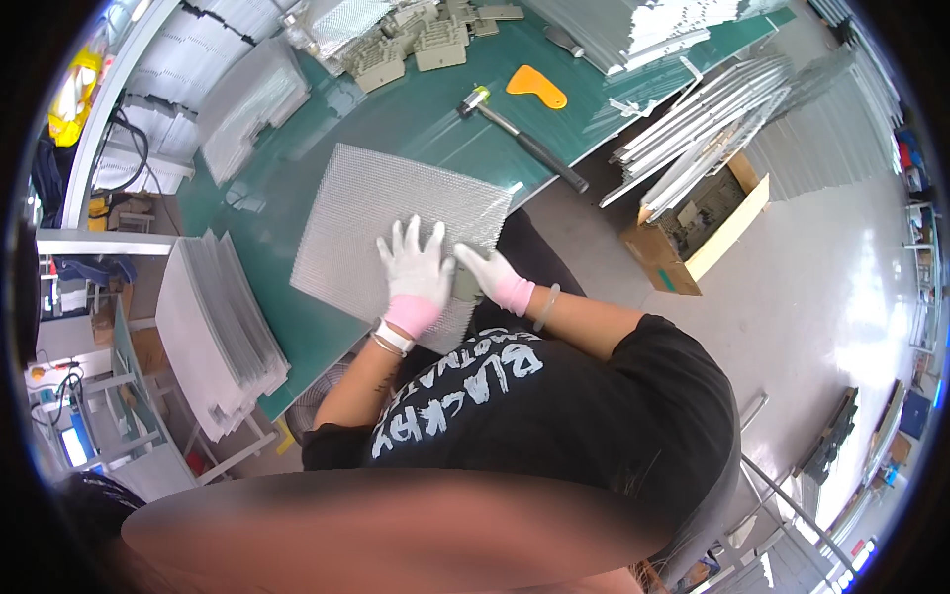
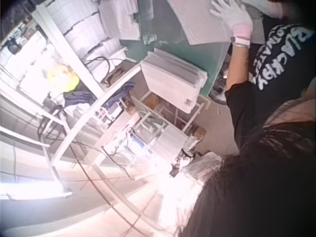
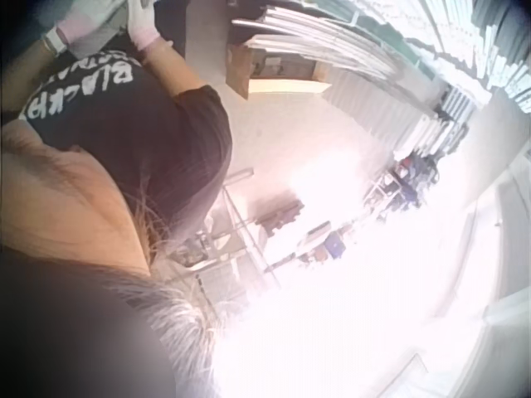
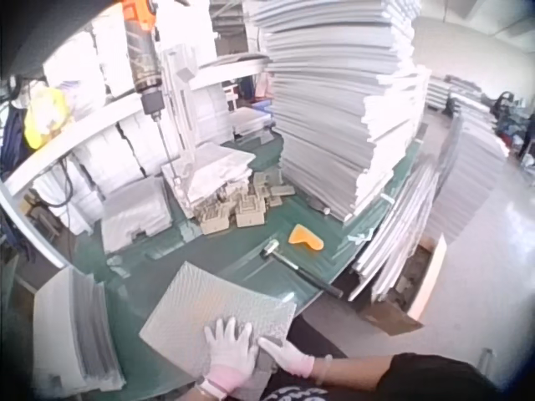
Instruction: Assembling metal mesh filters by attaching clips and frames using an electric screwdriver and a mallet.
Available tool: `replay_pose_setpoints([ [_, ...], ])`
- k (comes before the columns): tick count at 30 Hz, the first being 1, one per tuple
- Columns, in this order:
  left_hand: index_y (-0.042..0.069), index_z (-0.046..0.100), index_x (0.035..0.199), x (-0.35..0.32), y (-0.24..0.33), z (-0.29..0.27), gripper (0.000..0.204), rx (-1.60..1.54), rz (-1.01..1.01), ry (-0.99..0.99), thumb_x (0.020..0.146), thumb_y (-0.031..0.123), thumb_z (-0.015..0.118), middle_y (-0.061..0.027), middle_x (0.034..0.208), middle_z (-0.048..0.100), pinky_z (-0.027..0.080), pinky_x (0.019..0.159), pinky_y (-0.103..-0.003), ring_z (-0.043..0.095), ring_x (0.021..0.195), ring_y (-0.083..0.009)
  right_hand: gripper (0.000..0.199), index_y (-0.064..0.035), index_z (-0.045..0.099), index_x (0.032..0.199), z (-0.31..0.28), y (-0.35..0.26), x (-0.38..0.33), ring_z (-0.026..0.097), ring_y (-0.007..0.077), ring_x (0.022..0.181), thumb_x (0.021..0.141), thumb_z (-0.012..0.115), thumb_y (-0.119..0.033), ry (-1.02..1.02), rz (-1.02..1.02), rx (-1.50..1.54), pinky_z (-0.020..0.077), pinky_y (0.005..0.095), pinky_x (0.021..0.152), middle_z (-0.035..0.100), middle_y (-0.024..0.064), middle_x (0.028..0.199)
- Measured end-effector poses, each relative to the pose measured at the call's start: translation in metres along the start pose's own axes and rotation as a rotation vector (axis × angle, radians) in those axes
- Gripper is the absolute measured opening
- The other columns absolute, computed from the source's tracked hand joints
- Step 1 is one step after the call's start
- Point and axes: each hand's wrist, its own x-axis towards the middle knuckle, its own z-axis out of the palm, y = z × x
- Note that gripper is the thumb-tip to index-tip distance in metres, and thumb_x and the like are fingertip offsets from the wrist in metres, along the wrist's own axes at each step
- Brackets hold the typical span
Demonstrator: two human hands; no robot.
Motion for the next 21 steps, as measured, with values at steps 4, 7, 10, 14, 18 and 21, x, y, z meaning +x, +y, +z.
replay_pose_setpoints([
  [4,0.015,0.049,0.142,0.035,-0.060,-0.012,0.060,-0.034,0.234,-0.015,0.090,0.043,0.060,-0.0226,0.148,0.039,0.014,0.117,-0.064,0.027,0.143,-0.0440,0.054,-0.0042,0.065,0.119,-0.010,-0.069,0.008,0.072,0.0196,0.088,0.089,0.064,-0.050,-0.770,0.262,-0.776,0.0571,0.0348,0.076,0.071,0.0131,0.110],
  [7,0.010,0.046,0.144,0.044,-0.073,-0.021,0.066,0.066,0.166,0.047,0.089,0.044,0.061,-0.0227,0.150,0.038,0.014,0.117,-0.063,0.027,0.143,-0.0443,0.053,-0.0068,0.062,0.129,-0.076,-0.066,0.037,0.062,0.0321,0.117,0.084,0.065,-0.035,-0.679,-0.187,-1.342,0.0499,0.0390,0.098,0.066,0.0193,0.122],
  [10,0.005,0.044,0.144,0.024,-0.059,-0.022,0.069,-0.014,0.193,-0.024,0.090,0.043,0.060,-0.0220,0.151,0.037,0.014,0.116,-0.065,0.027,0.142,-0.0456,0.023,-0.0063,0.069,0.110,-0.139,-0.097,0.059,0.067,0.0315,0.109,0.089,0.060,-0.014,-0.154,0.087,-2.033,0.0585,0.0440,0.077,0.067,0.0177,0.117],
  [14,0.003,0.042,0.145,0.039,-0.077,-0.004,0.068,-0.074,0.187,0.054,0.090,0.039,0.059,-0.0223,0.152,0.036,0.014,0.116,-0.064,0.026,0.143,-0.0459,0.031,-0.0143,0.069,0.120,-0.248,-0.093,0.081,0.068,0.0308,0.106,0.091,0.064,-0.024,-0.260,0.275,-2.262,0.0569,0.0427,0.082,0.071,0.0135,0.113],
  [18,0.004,0.049,0.138,0.042,-0.065,-0.014,0.053,-0.070,0.228,0.203,0.090,0.026,0.057,-0.0178,0.143,0.047,0.020,0.116,-0.062,0.034,0.139,-0.0406,0.026,-0.0197,0.074,0.112,-0.206,-0.117,0.050,0.070,0.0309,0.102,0.088,0.063,-0.022,-0.514,0.069,-2.194,0.0565,0.0428,0.083,0.073,0.0071,0.106],
  [21,0.003,0.062,0.120,0.022,-0.021,-0.015,0.034,-0.590,0.450,0.290,0.086,0.009,0.060,-0.0159,0.121,0.063,0.042,0.107,-0.046,0.058,0.119,-0.0353,0.022,-0.0201,0.074,0.106,-0.130,-0.153,-0.010,0.070,0.0324,0.092,0.089,0.061,-0.024,-0.679,-0.194,-1.832,0.0562,0.0443,0.078,0.073,0.0094,0.098],
])
